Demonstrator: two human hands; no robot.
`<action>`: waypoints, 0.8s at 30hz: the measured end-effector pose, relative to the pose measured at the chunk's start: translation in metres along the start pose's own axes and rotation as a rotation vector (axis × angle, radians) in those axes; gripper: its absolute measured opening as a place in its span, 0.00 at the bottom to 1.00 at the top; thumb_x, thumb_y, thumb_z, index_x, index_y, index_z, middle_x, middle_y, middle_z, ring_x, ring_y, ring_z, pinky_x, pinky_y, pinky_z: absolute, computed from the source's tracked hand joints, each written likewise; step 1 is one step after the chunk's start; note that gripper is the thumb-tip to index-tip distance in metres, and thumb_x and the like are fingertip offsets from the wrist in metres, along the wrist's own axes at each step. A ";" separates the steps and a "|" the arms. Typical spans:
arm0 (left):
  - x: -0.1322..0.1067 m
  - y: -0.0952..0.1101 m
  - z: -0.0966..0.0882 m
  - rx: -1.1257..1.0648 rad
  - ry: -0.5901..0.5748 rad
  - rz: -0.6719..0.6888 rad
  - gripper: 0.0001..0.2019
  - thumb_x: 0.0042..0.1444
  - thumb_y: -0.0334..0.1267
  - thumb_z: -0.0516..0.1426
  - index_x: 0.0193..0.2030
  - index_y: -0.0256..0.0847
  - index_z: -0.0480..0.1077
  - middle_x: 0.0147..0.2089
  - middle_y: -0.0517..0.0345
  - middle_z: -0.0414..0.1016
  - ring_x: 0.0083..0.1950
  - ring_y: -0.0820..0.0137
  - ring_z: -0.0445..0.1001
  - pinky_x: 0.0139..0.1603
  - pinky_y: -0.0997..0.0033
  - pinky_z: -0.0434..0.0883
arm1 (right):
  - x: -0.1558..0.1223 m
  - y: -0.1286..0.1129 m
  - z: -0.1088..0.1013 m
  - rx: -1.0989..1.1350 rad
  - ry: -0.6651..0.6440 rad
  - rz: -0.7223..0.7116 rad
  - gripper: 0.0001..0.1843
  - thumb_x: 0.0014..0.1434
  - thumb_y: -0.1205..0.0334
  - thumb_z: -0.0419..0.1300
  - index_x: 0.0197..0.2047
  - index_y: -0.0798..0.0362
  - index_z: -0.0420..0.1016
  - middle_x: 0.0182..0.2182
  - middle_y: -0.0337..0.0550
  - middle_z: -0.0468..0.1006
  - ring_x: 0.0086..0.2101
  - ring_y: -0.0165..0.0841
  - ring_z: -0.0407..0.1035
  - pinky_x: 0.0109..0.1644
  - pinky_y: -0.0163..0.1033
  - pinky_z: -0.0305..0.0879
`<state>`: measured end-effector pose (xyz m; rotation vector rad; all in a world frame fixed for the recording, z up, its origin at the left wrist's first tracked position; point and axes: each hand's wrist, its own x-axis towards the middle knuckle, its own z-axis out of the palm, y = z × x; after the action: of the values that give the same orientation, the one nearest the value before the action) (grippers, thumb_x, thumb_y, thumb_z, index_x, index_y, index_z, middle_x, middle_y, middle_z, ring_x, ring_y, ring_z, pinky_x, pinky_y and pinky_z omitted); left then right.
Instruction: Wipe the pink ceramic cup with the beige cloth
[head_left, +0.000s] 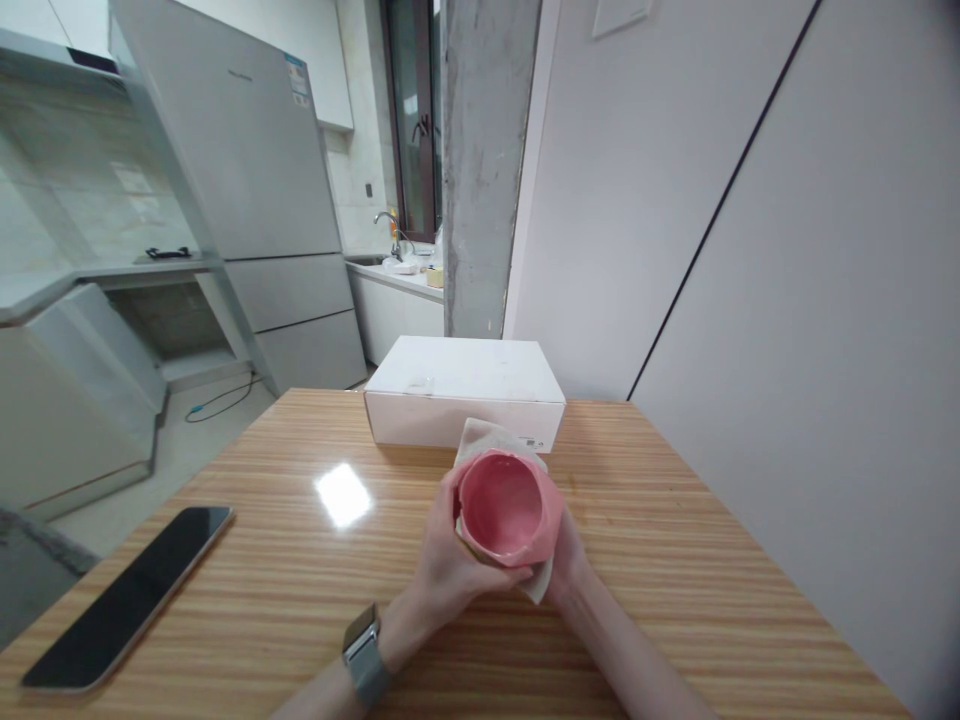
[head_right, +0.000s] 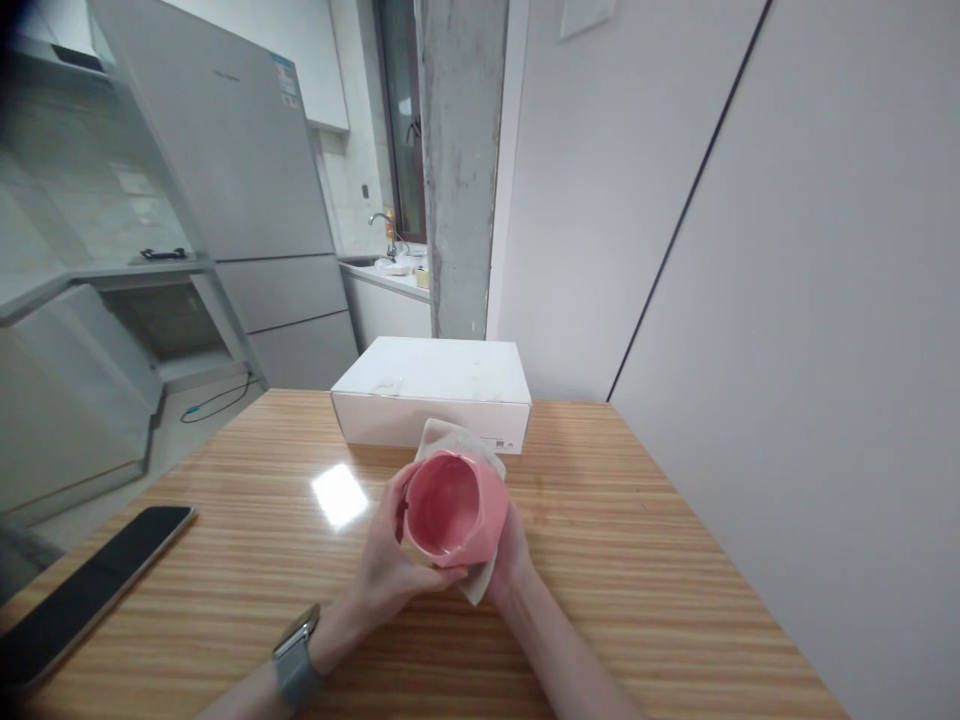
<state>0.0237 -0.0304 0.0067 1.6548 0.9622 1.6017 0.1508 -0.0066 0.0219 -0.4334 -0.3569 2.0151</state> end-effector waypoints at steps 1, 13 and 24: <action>0.000 -0.001 0.001 0.007 0.006 0.012 0.52 0.26 0.39 0.72 0.60 0.45 0.54 0.59 0.48 0.64 0.59 0.53 0.66 0.59 0.49 0.64 | 0.000 0.002 0.000 -0.005 -0.011 0.010 0.13 0.51 0.56 0.62 0.37 0.55 0.77 0.35 0.44 0.81 0.43 0.40 0.72 0.49 0.45 0.68; 0.010 0.003 -0.013 0.140 0.163 -0.014 0.52 0.27 0.42 0.72 0.61 0.45 0.54 0.59 0.48 0.64 0.58 0.54 0.66 0.58 0.51 0.65 | -0.005 0.011 0.008 -0.041 -0.001 0.171 0.14 0.56 0.54 0.56 0.38 0.56 0.75 0.36 0.45 0.81 0.44 0.39 0.73 0.53 0.46 0.65; 0.016 0.008 -0.014 0.206 0.267 -0.101 0.46 0.32 0.39 0.71 0.60 0.45 0.56 0.58 0.51 0.65 0.58 0.57 0.67 0.58 0.55 0.66 | -0.002 0.020 0.004 -0.024 0.134 0.148 0.22 0.61 0.47 0.51 0.47 0.55 0.75 0.37 0.46 0.81 0.43 0.40 0.74 0.50 0.48 0.67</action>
<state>0.0098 -0.0223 0.0229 1.5198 1.3647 1.7311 0.1342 -0.0182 0.0176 -0.6220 -0.2731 2.1139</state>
